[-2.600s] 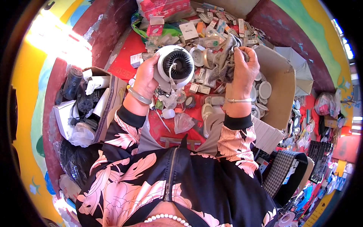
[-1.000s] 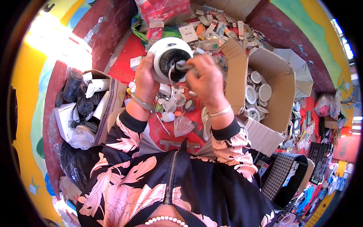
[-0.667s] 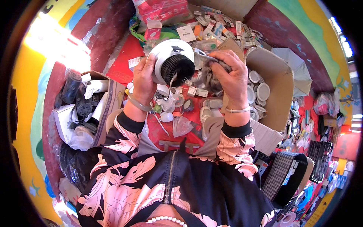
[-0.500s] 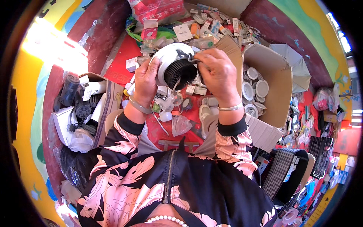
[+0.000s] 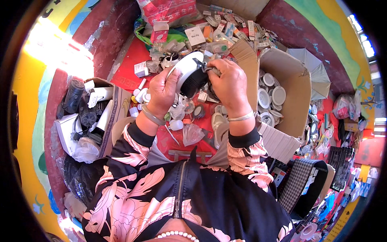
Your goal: The person wipes a circular light fixture with a cloth, cleaning the outer white rim and the dark central housing.
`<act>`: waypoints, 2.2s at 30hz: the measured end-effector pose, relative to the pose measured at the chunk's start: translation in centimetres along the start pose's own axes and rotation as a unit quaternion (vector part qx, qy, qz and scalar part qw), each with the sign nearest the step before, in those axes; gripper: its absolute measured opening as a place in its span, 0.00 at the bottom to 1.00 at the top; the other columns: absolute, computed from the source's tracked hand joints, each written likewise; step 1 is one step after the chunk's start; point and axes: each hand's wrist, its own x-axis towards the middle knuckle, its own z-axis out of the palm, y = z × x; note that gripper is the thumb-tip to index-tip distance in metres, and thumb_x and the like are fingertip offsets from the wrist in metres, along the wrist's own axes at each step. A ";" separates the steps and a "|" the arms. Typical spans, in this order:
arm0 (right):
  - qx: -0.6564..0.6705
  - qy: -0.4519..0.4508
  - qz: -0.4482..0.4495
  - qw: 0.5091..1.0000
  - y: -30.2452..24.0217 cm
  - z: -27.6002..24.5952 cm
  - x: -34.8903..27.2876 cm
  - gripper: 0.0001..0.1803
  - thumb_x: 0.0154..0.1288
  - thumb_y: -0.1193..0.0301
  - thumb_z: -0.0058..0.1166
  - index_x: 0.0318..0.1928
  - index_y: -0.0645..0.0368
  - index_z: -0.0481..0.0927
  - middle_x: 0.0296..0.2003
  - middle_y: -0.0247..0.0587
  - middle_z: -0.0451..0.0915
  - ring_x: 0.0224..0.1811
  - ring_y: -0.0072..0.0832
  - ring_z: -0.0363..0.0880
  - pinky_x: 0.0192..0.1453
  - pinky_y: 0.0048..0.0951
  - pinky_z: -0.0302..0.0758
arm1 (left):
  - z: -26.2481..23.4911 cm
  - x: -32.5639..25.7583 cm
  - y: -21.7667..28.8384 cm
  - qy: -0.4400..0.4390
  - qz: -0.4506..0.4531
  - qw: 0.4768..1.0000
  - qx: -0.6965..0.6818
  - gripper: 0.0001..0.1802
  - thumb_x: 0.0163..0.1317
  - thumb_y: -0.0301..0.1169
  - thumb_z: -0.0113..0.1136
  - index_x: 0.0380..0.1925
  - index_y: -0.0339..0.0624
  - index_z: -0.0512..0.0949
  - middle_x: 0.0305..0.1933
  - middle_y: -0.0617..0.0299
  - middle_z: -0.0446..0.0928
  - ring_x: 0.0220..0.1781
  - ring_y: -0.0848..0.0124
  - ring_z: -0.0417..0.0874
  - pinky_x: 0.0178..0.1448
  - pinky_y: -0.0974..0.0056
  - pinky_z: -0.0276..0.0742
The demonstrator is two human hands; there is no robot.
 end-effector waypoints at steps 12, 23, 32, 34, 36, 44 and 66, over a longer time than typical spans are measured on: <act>-0.093 -0.022 -0.107 0.990 -2.0 -0.3 -0.4 0.06 0.43 0.75 0.58 0.27 0.55 0.81 0.27 0.40 0.80 0.33 0.38 0.78 0.36 0.34 0.75 | -0.1 -0.4 -0.1 -0.043 0.097 0.987 0.123 0.10 0.62 0.31 0.54 0.40 0.38 0.77 0.28 0.48 0.79 0.30 0.52 0.82 0.33 0.57 0.77; 0.416 -0.040 0.228 0.879 -1.4 -0.7 -0.1 0.06 0.49 0.81 0.63 0.31 0.64 0.82 0.24 0.30 0.79 0.27 0.14 0.75 0.31 0.15 0.71 | 0.1 -0.3 0.3 -0.001 0.167 0.981 0.103 0.11 0.62 0.28 0.54 0.42 0.34 0.77 0.33 0.47 0.80 0.31 0.55 0.83 0.33 0.60 0.77; 0.508 -0.073 0.280 0.811 0.0 -2.5 0.8 0.04 0.52 0.82 0.57 0.31 0.65 0.80 0.26 0.34 0.80 0.25 0.17 0.78 0.30 0.18 0.73 | -0.7 0.1 0.4 -0.017 -0.129 0.976 -0.176 0.12 0.66 0.33 0.53 0.37 0.35 0.79 0.25 0.56 0.79 0.24 0.74 0.76 0.32 0.68 0.73; 0.398 -0.073 0.238 0.883 0.2 -2.7 0.7 0.05 0.51 0.82 0.55 0.31 0.64 0.81 0.26 0.33 0.80 0.25 0.19 0.78 0.31 0.20 0.73 | -0.8 0.2 0.3 -0.027 -0.137 0.974 -0.180 0.12 0.65 0.34 0.54 0.38 0.35 0.79 0.23 0.58 0.79 0.24 0.76 0.75 0.32 0.68 0.72; 0.221 -0.081 0.154 0.960 0.7 -2.8 0.4 0.07 0.50 0.82 0.54 0.31 0.62 0.82 0.27 0.32 0.81 0.26 0.22 0.79 0.31 0.22 0.73 | -0.8 0.1 0.6 -0.026 -0.107 0.989 -0.094 0.13 0.65 0.34 0.54 0.37 0.35 0.79 0.23 0.60 0.78 0.24 0.76 0.75 0.31 0.69 0.72; -0.210 0.015 -0.068 0.975 -0.1 -2.4 0.2 0.08 0.49 0.77 0.53 0.28 0.52 0.83 0.31 0.35 0.78 0.38 0.35 0.78 0.39 0.32 0.74 | -2.0 1.0 -0.1 0.052 -0.127 0.986 -0.095 0.15 0.67 0.36 0.53 0.35 0.34 0.80 0.23 0.64 0.78 0.25 0.78 0.74 0.32 0.70 0.72; -0.064 0.018 -0.132 0.989 -4.1 0.2 -0.8 0.08 0.47 0.79 0.55 0.31 0.56 0.82 0.30 0.37 0.80 0.35 0.36 0.78 0.38 0.31 0.75 | -1.0 -0.4 0.4 -0.006 0.146 0.980 0.136 0.11 0.62 0.28 0.54 0.43 0.36 0.76 0.29 0.47 0.79 0.30 0.53 0.82 0.34 0.58 0.77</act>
